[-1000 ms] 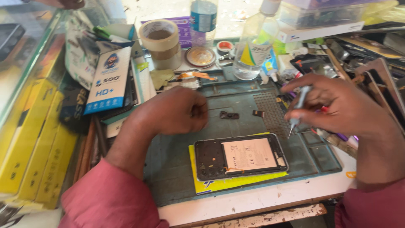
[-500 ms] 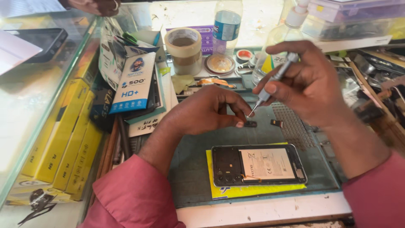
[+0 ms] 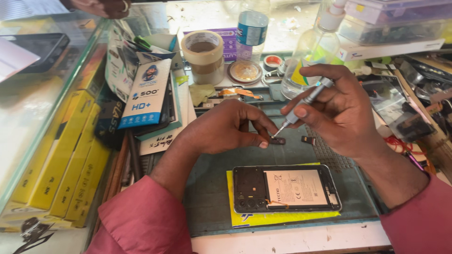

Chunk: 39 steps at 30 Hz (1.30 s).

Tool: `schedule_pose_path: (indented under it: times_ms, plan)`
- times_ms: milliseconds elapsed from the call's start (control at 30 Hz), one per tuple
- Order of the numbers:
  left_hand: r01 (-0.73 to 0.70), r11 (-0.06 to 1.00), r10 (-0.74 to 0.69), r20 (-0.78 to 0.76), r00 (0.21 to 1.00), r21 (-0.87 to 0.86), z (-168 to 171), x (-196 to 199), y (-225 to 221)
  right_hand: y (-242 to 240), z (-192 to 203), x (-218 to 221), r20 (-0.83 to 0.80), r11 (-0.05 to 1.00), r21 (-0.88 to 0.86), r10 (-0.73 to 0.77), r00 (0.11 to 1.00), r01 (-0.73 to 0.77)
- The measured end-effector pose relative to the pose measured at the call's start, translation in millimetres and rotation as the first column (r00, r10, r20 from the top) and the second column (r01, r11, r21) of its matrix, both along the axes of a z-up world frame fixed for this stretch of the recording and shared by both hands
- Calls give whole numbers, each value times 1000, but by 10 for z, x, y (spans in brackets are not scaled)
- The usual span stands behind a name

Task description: The person uses a screwdriver to remove screws from the back of a smartphone. The person briefly picks up a screen protector package to inspect it before returning to the phone to continue unscrewing.

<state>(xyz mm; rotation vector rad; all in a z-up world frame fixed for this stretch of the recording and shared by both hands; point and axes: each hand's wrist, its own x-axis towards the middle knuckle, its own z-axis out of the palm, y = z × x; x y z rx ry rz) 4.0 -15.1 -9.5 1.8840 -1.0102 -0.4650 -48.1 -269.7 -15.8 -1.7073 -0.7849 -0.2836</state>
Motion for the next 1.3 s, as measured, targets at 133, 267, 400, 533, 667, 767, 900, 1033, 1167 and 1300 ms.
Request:
schedule_pose_path:
  times_ms: [133, 267, 400, 533, 667, 767, 900, 1033, 1167, 1300]
  plan:
    - [45, 997, -45, 14, 999, -55, -8, -39, -21, 12, 16, -15, 17, 1000, -9, -17, 1000, 18]
    - [48, 993, -45, 32, 998, -103, -33, -40, -41, 22, 32, -23, 18, 1000, -3, -28, 999, 28]
    - [28, 993, -24, 31, 999, -112, -73, -6, -30, 22, 39, -39, 10, 999, -2, -41, 999, 41]
    - [12, 992, -9, 32, 999, -124, -71, -14, -17, 18, 41, -40, 15, 999, -15, -39, 999, 40]
    - [-44, 997, 44, 0, 999, -67, -32, -44, -15, 16, 44, -38, 23, 999, -11, -36, 999, 37]
    - [-68, 996, 67, -7, 998, -63, -1, -55, -9, 6, 53, -32, 41, 1000, 1, -26, 999, 26]
    - [-91, 995, 92, 18, 996, -39, 26, -66, -11, 0, 64, -34, 71, 999, -6, -46, 996, 47]
    - [-74, 997, 76, 95, 993, -30, 30, -68, -9, 15, 64, -40, 76, 999, 0, -41, 996, 41]
    - [-68, 998, 70, 120, 990, -16, 8, -58, -10, 19, 53, -63, 46, 1000, -18, -15, 999, 16]
    - [-35, 997, 43, 120, 992, -68, -13, -53, -4, 24, 39, -54, 55, 999, -42, -4, 998, 6]
